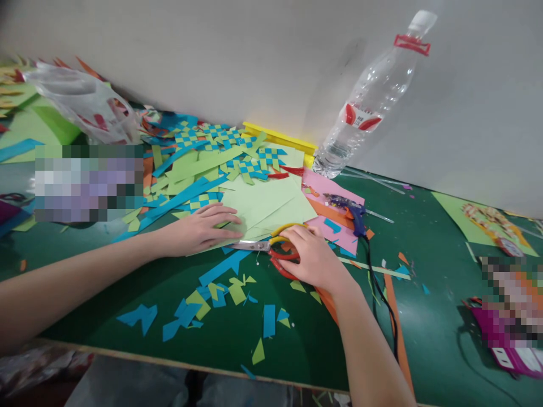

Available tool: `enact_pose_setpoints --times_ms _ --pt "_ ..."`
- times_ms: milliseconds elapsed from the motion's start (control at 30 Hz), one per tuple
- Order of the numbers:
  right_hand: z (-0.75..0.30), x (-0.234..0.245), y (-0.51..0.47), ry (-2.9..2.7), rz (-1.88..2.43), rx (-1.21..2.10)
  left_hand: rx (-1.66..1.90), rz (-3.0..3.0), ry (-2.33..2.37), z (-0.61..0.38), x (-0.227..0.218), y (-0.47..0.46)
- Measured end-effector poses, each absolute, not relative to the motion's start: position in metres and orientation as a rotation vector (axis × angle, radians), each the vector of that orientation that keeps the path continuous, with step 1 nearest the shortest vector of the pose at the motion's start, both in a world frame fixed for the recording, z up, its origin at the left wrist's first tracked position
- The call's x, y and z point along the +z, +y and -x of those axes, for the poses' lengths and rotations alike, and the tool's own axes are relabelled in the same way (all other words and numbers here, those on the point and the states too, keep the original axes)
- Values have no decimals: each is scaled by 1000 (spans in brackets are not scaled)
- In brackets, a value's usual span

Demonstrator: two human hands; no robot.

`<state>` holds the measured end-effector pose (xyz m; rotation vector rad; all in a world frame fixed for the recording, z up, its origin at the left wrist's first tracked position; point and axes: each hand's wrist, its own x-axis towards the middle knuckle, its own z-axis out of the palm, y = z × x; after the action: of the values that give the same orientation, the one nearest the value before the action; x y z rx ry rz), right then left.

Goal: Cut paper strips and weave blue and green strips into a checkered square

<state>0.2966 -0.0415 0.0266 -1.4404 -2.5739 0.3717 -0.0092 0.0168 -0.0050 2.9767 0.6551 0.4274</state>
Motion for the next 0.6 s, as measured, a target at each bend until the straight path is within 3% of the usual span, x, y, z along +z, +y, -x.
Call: enact_pose_setpoints --times_ms 600 --pt "-296 27 -45 -2571 1449 452 427 -2959 676 10 -6 16"
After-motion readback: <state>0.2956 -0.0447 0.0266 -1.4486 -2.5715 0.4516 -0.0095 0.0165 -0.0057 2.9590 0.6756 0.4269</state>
